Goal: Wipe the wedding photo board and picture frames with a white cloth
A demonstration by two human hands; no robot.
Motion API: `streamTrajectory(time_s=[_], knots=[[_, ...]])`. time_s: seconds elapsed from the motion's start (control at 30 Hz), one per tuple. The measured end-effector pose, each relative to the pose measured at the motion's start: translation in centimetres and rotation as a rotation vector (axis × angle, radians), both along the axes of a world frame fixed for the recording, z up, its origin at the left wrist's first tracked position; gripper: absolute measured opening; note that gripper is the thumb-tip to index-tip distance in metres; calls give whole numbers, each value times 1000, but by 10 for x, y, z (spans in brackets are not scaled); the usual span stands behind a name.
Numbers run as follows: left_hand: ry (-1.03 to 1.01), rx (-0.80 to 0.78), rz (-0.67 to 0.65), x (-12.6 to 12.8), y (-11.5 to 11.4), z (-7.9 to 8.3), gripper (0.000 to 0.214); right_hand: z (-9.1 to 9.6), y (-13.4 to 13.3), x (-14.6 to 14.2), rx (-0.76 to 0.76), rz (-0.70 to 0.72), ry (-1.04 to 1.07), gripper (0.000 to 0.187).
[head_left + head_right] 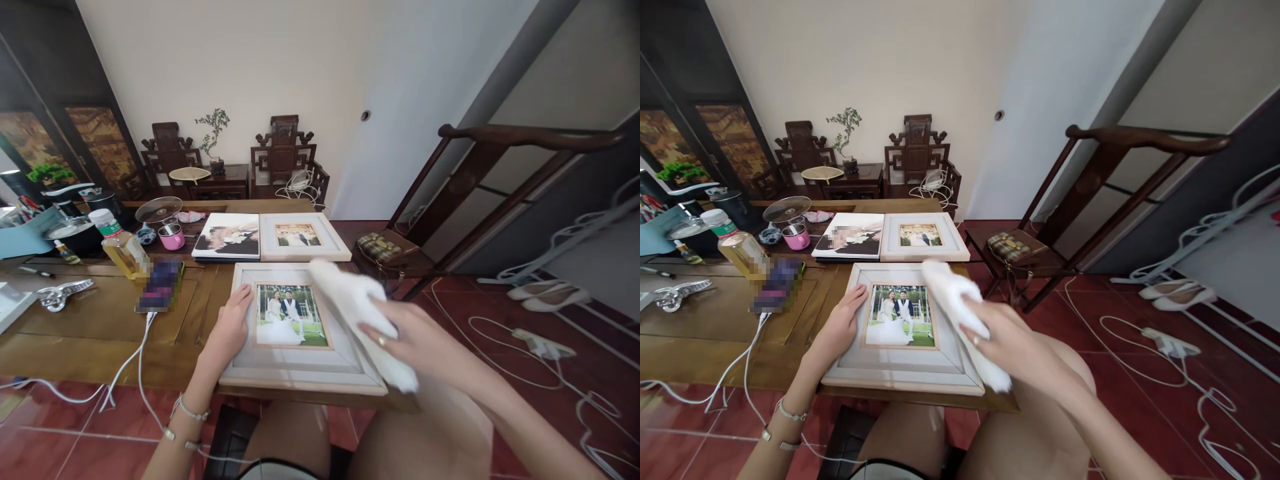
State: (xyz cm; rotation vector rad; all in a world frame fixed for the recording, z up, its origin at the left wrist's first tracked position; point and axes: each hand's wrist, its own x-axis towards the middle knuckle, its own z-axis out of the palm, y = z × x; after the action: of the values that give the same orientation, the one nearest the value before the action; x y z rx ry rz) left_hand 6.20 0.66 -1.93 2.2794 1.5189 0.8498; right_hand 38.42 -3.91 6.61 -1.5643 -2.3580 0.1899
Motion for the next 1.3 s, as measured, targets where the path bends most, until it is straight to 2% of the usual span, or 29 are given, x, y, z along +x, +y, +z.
streamTrajectory(time_s=[0.07, 0.13, 0.2, 0.3, 0.37, 0.43, 0.53, 0.7, 0.9, 1.07, 1.13, 1.2, 1.23, 1.3], knots=[[11, 8, -6, -1, 0, -1, 63, 11, 32, -17, 102, -83, 37, 29], [14, 10, -3, -1, 0, 0, 63, 20, 63, -46, 284, -119, 56, 40], [11, 7, 1, -1, 1, 2, 63, 23, 87, -82, 366, 35, 41, 54], [4, 20, -8, 1, 1, 7, 61, 13, 106, -134, 313, 302, -51, 64], [-18, 47, -22, 2, 1, 11, 61, 2, 109, -156, 226, 441, -120, 64], [-43, 60, -33, 3, 1, 13, 61, -8, 108, -164, 176, 492, -152, 63], [-51, 26, -22, 3, 1, 9, 62, -14, 106, -152, 143, 445, -182, 60], [-41, -3, 2, -1, 1, 0, 61, -10, 101, -109, 123, 331, -277, 63], [-28, 0, 0, -2, 0, 0, 62, -10, 92, -56, 119, 198, -382, 62], [-29, 2, 11, 0, -2, 2, 60, 11, 91, -13, 163, 48, -417, 61], [-27, -5, 13, 0, -2, 3, 59, 19, 93, -4, 265, -46, -410, 57], [-18, -14, 12, 0, -3, 5, 59, 19, 94, -4, 380, -71, -392, 55], [-14, -17, 11, 0, -3, 5, 59, 15, 94, -8, 412, -41, -384, 57], [-8, -17, 10, 0, -3, 6, 59, 2, 91, -19, 380, 82, -376, 64]])
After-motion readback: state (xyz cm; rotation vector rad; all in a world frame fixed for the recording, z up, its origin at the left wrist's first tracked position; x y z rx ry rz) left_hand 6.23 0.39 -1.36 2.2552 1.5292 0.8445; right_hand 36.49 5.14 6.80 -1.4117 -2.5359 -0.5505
